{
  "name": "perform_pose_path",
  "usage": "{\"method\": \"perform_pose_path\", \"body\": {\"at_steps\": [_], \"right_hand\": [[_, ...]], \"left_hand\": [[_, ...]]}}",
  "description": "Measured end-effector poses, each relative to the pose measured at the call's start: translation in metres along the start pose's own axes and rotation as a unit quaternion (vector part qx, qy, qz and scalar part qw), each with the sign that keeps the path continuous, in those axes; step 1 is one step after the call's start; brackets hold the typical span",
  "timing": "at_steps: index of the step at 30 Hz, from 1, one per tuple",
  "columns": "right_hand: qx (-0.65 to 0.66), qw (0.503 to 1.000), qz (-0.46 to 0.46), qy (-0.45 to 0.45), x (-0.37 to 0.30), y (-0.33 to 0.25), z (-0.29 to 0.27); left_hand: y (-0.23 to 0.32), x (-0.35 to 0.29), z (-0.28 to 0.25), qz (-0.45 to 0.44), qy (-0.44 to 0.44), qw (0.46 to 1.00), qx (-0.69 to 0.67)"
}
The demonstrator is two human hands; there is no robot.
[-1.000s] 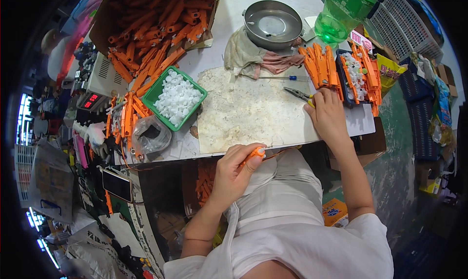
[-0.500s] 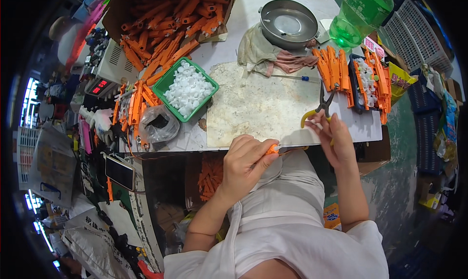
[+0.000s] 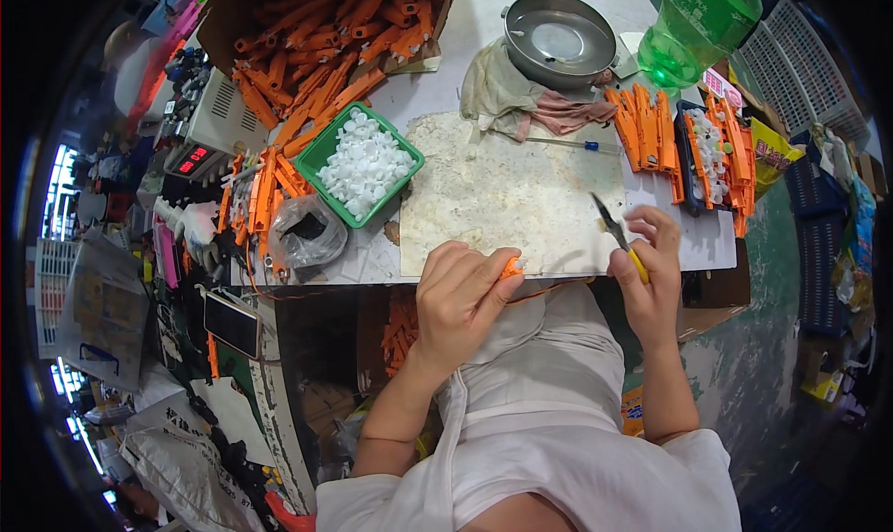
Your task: The person assembles small orange plastic components by inserting white cylindrical pieces into them. They use a screwdriver to adjust internal parts and pliers to trim excess material from the orange pieces. The person handles the items one at a time, placing the finished units on the table.
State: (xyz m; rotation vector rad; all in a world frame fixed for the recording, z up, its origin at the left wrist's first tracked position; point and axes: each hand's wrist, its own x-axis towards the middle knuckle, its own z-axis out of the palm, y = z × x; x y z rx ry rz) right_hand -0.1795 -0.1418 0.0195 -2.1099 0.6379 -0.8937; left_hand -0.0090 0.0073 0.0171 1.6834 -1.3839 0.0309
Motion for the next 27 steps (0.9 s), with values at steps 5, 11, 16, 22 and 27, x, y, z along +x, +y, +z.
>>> {"method": "perform_pose_path", "body": {"at_steps": [5, 11, 16, 22, 27], "right_hand": [[0.494, 0.832, 0.210, -0.141, -0.009, 0.013, 0.005], [0.547, 0.794, 0.185, -0.189, -0.020, 0.000, 0.019], [0.593, 0.751, 0.217, -0.194, -0.028, 0.004, 0.027], [0.170, 0.963, 0.129, -0.163, -0.026, -0.023, 0.025], [0.034, 0.991, 0.059, -0.118, -0.029, -0.032, 0.033]], "left_hand": [[0.001, 0.003, 0.002, -0.001, -0.004, 1.000, 0.003], [-0.003, 0.005, -0.003, 0.021, 0.020, 0.998, 0.050], [-0.005, 0.004, -0.002, 0.026, 0.025, 0.998, 0.055], [-0.004, 0.003, -0.004, 0.038, 0.031, 0.994, 0.101], [-0.003, 0.003, -0.002, 0.050, 0.039, 0.986, 0.152]]}}
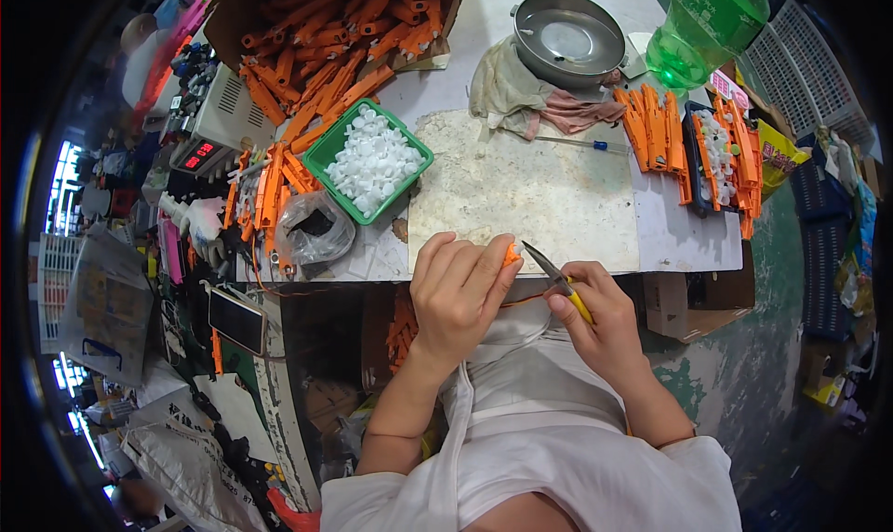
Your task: The person assembles small orange plastic components by inserting white cylindrical pieces into them. They use a screwdriver to adjust internal parts and pliers to trim excess material from the orange pieces. The person handles the items one at a time, placing the finished units on the table.
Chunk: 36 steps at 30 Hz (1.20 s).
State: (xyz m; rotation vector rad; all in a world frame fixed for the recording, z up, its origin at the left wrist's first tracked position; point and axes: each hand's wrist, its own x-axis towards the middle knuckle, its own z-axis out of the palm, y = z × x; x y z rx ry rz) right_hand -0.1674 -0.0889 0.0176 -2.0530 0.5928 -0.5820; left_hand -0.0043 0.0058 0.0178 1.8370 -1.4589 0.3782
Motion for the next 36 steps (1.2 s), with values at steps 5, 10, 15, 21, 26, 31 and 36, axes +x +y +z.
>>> {"method": "perform_pose_path", "body": {"at_steps": [5, 10, 15, 21, 26, 31, 36], "right_hand": [[-0.056, 0.997, -0.042, 0.018, 0.004, 0.003, 0.002], [-0.093, 0.993, -0.065, 0.022, 0.004, 0.004, 0.005], [-0.118, 0.983, -0.135, 0.040, 0.003, 0.014, 0.007], [-0.107, 0.965, -0.233, -0.050, 0.006, 0.020, -0.021], [-0.128, 0.971, -0.203, -0.014, 0.030, 0.027, -0.028], [-0.223, 0.966, -0.130, 0.015, 0.058, 0.037, -0.034], [-0.237, 0.962, -0.124, 0.053, 0.057, 0.045, -0.030]], "left_hand": [[0.001, 0.000, -0.001, -0.003, 0.014, 1.000, 0.025], [0.001, -0.001, -0.001, 0.001, 0.011, 1.000, 0.020], [0.003, -0.005, -0.003, -0.041, -0.039, 0.995, -0.086], [0.010, -0.018, -0.031, -0.403, -0.201, 0.716, -0.533], [-0.005, -0.027, -0.017, -0.413, -0.148, 0.686, -0.580], [-0.016, -0.027, -0.007, -0.465, 0.014, 0.491, -0.736], [-0.013, -0.023, -0.002, -0.460, 0.027, 0.455, -0.762]]}}
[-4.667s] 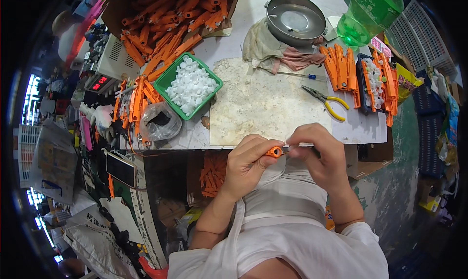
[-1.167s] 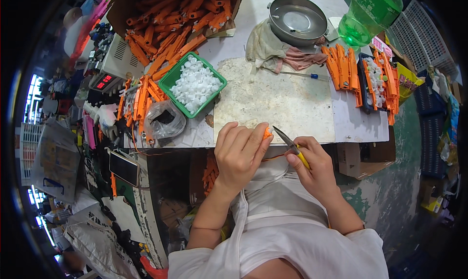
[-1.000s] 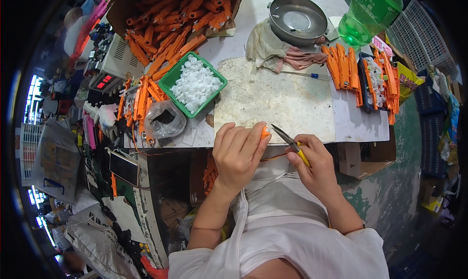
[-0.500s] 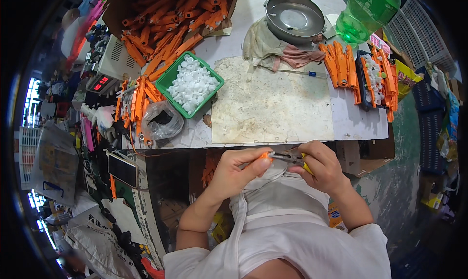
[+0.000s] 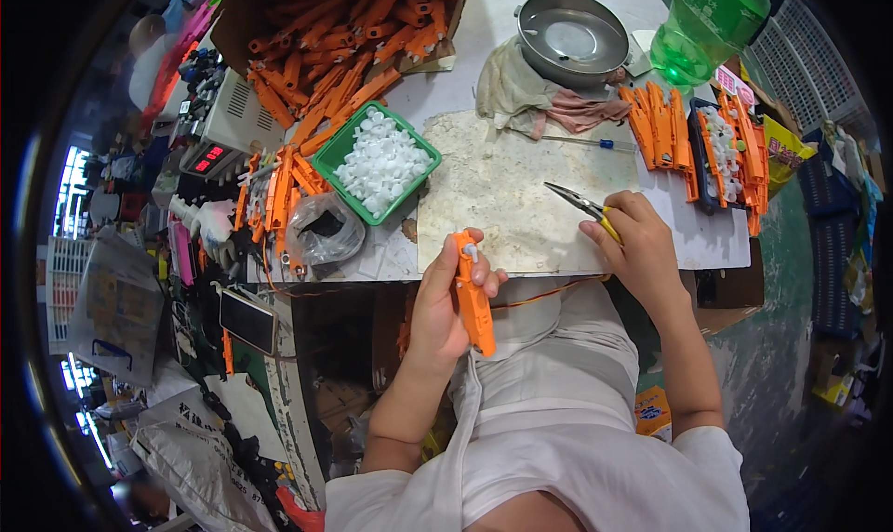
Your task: The person assembles small orange plastic components by inserting white cylindrical pieces into them. They use a screwdriver to adjust internal parts and pliers to trim excess material from the orange pieces. The person handles the items one at a time, placing the finished units on the table.
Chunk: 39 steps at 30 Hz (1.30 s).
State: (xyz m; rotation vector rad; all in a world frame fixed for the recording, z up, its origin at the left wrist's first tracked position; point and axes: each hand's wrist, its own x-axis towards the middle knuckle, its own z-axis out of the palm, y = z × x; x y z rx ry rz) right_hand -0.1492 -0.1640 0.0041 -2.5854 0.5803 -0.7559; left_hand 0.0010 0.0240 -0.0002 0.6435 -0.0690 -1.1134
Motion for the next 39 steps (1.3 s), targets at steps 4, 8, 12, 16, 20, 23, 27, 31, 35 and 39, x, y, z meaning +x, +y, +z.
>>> {"method": "perform_pose_path", "body": {"at_steps": [4, 8, 12, 16, 20, 23, 27, 31, 35, 39], "right_hand": [[0.024, 0.999, 0.040, -0.005, -0.005, 0.000, -0.002], [0.153, 0.986, 0.029, -0.060, -0.013, -0.021, -0.012], [0.127, 0.988, -0.031, -0.081, -0.016, -0.046, -0.014], [0.111, 0.989, -0.021, -0.096, -0.015, -0.053, -0.014], [0.140, 0.985, -0.027, -0.096, -0.019, -0.052, -0.007], [0.339, 0.903, 0.124, -0.233, -0.022, -0.049, -0.009], [0.714, 0.511, 0.341, -0.335, -0.047, -0.022, -0.013], [0.837, 0.423, 0.223, -0.266, -0.075, 0.002, -0.005], [0.870, 0.367, 0.096, -0.313, -0.077, 0.002, 0.018], [0.878, 0.343, 0.046, -0.331, -0.073, -0.006, 0.028]], "left_hand": [[-0.003, 0.004, 0.002, 0.001, -0.012, 1.000, -0.005], [-0.008, 0.005, 0.010, 0.037, -0.022, 0.997, 0.067], [-0.012, 0.005, 0.015, 0.101, -0.002, 0.982, 0.159], [-0.013, 0.003, 0.016, 0.156, 0.022, 0.961, 0.225], [-0.007, 0.001, 0.017, 0.160, 0.046, 0.934, 0.316], [0.006, -0.004, 0.018, 0.155, 0.020, 0.893, 0.423], [0.036, -0.007, 0.004, 0.280, 0.069, 0.860, 0.422], [0.057, -0.009, 0.001, 0.280, 0.072, 0.891, 0.349], [0.014, -0.014, 0.023, 0.124, -0.057, 0.957, 0.255], [-0.012, -0.016, 0.041, 0.023, -0.141, 0.961, 0.235]]}}
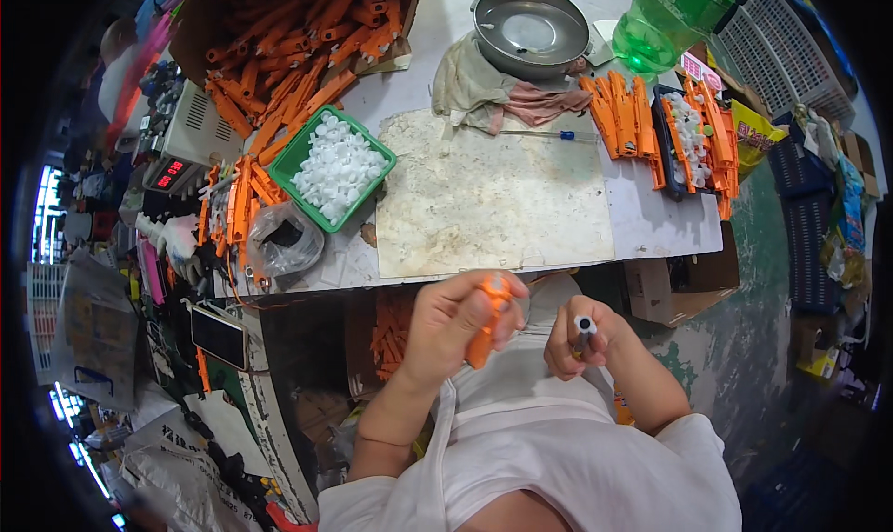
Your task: The person assembles small orange plastic components by inserting white cylindrical pieces into them. They use a screwdriver to adjust internal parts and pliers to trim excess material from the orange pieces. The person handles the items one at a time, placing the finished units on the table.
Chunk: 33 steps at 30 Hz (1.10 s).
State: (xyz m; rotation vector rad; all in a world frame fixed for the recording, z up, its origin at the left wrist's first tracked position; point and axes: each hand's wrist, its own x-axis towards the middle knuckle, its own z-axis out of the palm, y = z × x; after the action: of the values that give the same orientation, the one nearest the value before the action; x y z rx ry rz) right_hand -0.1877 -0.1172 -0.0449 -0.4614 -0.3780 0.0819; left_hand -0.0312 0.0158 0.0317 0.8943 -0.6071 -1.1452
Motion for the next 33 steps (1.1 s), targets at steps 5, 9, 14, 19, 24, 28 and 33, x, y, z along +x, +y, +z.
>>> {"method": "perform_pose_path", "body": {"at_steps": [5, 9, 14, 19, 24, 28, 33], "right_hand": [[0.002, 1.000, 0.004, -0.014, -0.001, 0.006, -0.002], [-0.038, 0.999, 0.005, -0.002, -0.002, 0.007, -0.003], [-0.254, 0.961, 0.016, 0.104, 0.004, -0.014, 0.018], [-0.420, 0.870, 0.048, 0.254, 0.016, -0.030, 0.058], [-0.492, 0.809, 0.063, 0.315, 0.022, -0.027, 0.068], [-0.502, 0.796, 0.075, 0.331, 0.028, -0.029, 0.075], [-0.499, 0.792, 0.093, 0.339, 0.029, -0.031, 0.077]], "left_hand": [[0.000, -0.001, 0.014, -0.048, -0.073, 0.996, -0.018], [-0.005, -0.003, 0.014, -0.024, -0.096, 0.995, -0.024], [-0.009, -0.002, 0.011, 0.027, -0.017, 0.999, 0.007], [-0.008, -0.001, 0.002, 0.071, 0.081, 0.992, 0.068], [-0.003, -0.004, -0.003, 0.105, 0.112, 0.981, 0.120], [-0.004, -0.006, -0.008, 0.113, 0.121, 0.974, 0.156], [-0.001, -0.007, -0.010, 0.123, 0.114, 0.964, 0.204]]}}
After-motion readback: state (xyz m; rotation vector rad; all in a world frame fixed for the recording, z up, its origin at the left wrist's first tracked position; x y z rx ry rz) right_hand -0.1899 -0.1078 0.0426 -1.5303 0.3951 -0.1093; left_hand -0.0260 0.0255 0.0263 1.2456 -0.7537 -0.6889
